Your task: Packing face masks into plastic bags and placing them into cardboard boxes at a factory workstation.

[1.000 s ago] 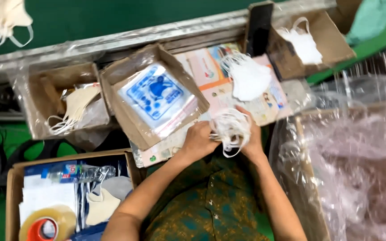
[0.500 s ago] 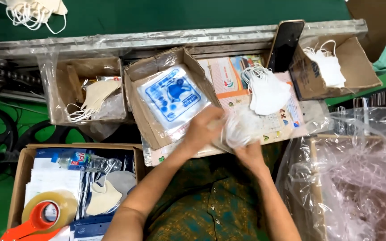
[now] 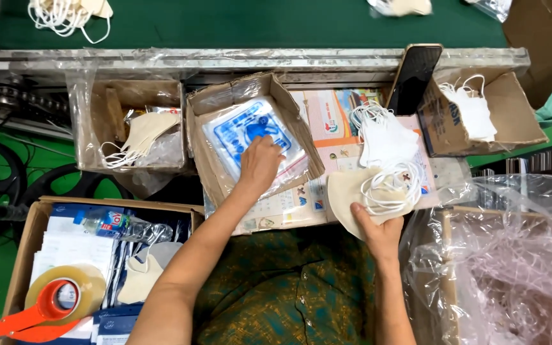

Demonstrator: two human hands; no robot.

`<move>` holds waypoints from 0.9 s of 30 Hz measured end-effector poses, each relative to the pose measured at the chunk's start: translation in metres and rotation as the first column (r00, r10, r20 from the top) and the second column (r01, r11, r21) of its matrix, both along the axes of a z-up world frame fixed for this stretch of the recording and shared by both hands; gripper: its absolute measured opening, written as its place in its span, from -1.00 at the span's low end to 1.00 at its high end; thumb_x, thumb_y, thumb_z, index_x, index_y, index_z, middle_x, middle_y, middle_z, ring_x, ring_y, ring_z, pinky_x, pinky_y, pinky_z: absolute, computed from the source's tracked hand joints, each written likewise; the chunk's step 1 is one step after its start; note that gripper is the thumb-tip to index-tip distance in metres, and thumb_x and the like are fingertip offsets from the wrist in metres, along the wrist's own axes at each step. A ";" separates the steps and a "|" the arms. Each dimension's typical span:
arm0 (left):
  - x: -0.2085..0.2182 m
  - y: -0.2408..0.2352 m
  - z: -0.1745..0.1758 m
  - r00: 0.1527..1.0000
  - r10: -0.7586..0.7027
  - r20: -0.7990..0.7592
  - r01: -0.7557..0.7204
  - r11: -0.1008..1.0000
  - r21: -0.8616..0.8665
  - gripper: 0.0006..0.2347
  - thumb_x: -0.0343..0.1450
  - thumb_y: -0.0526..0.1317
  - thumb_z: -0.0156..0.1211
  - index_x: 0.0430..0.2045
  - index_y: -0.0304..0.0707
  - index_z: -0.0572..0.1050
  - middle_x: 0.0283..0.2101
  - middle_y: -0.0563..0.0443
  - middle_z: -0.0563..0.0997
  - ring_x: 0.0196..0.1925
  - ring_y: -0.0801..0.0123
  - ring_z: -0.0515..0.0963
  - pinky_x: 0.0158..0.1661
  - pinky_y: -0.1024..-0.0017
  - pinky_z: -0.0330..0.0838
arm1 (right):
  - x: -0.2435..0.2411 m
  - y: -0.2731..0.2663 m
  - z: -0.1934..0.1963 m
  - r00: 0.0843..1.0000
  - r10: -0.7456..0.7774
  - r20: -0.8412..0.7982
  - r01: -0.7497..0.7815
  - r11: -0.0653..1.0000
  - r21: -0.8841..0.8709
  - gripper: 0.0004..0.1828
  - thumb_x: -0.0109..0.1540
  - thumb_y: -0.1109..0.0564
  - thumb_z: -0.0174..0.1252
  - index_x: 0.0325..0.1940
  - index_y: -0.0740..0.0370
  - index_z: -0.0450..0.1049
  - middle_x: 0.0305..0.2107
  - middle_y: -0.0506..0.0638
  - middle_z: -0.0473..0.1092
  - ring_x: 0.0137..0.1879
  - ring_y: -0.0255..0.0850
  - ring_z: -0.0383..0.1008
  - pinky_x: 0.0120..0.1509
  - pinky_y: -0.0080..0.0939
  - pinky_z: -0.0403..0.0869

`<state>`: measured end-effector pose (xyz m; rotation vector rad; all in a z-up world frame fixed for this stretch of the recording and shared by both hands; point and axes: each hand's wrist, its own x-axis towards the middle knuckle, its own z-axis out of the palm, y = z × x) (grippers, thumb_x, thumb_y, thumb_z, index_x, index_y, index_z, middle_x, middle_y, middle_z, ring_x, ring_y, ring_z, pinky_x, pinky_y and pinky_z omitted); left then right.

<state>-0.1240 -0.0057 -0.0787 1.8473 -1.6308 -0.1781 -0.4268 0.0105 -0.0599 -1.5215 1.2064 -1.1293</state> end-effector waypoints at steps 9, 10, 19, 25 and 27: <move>0.023 -0.007 0.037 0.996 0.073 -0.042 -0.082 0.961 -0.263 -0.95 0.29 -0.35 0.30 -0.56 -0.20 0.68 -0.42 -0.10 0.62 -0.38 0.07 0.62 -0.34 0.15 0.52 | -0.006 0.010 0.016 0.999 0.006 -0.044 -0.007 0.999 -0.037 -0.59 0.15 0.21 0.38 0.05 0.41 0.52 -0.11 0.02 0.55 -0.01 -0.27 0.54 0.14 -0.25 0.49; 0.020 0.000 0.057 0.995 0.068 -0.078 -0.090 0.944 -0.319 -0.98 0.32 -0.33 0.32 -0.50 -0.23 0.66 -0.39 -0.10 0.63 -0.38 0.08 0.62 -0.34 0.17 0.51 | -0.006 0.010 0.018 1.000 0.028 0.003 -0.028 0.999 -0.018 -0.57 0.15 0.22 0.38 0.07 0.40 0.50 -0.10 0.02 0.54 0.00 -0.27 0.53 0.14 -0.25 0.49; -0.042 0.034 0.096 0.983 -0.152 -0.107 0.090 0.892 -0.444 -0.90 0.35 -0.35 0.33 -0.31 -0.27 0.64 -0.34 -0.10 0.63 -0.31 0.07 0.63 -0.30 0.25 0.50 | 0.053 0.001 0.043 0.962 -0.007 0.274 -0.035 0.988 0.148 -0.58 0.13 0.26 0.35 0.07 0.37 0.49 -0.12 0.01 0.54 -0.04 -0.27 0.54 0.08 -0.23 0.51; -0.061 0.032 0.078 0.916 -0.149 -0.373 -0.024 0.907 -0.421 -0.89 0.33 -0.37 0.36 -0.32 -0.26 0.65 -0.38 -0.08 0.68 -0.44 0.21 0.67 -0.40 0.37 0.51 | 0.031 -0.022 0.014 0.981 -0.031 -0.190 -0.040 0.933 -0.358 -0.72 0.10 0.27 0.31 -0.10 0.23 0.61 -0.20 0.01 0.59 -0.06 -0.08 0.62 0.07 -0.11 0.54; -0.069 0.031 0.078 0.864 -0.154 -0.480 -0.039 0.929 -0.368 -0.87 0.32 -0.36 0.37 -0.30 -0.25 0.66 -0.40 -0.06 0.69 -0.46 0.30 0.68 -0.40 0.42 0.53 | 0.039 -0.018 0.043 0.953 -0.100 -0.286 -0.052 0.876 -0.479 -0.73 0.08 0.25 0.30 -0.13 0.15 0.64 -0.18 0.02 0.59 -0.01 -0.04 0.64 0.10 -0.08 0.54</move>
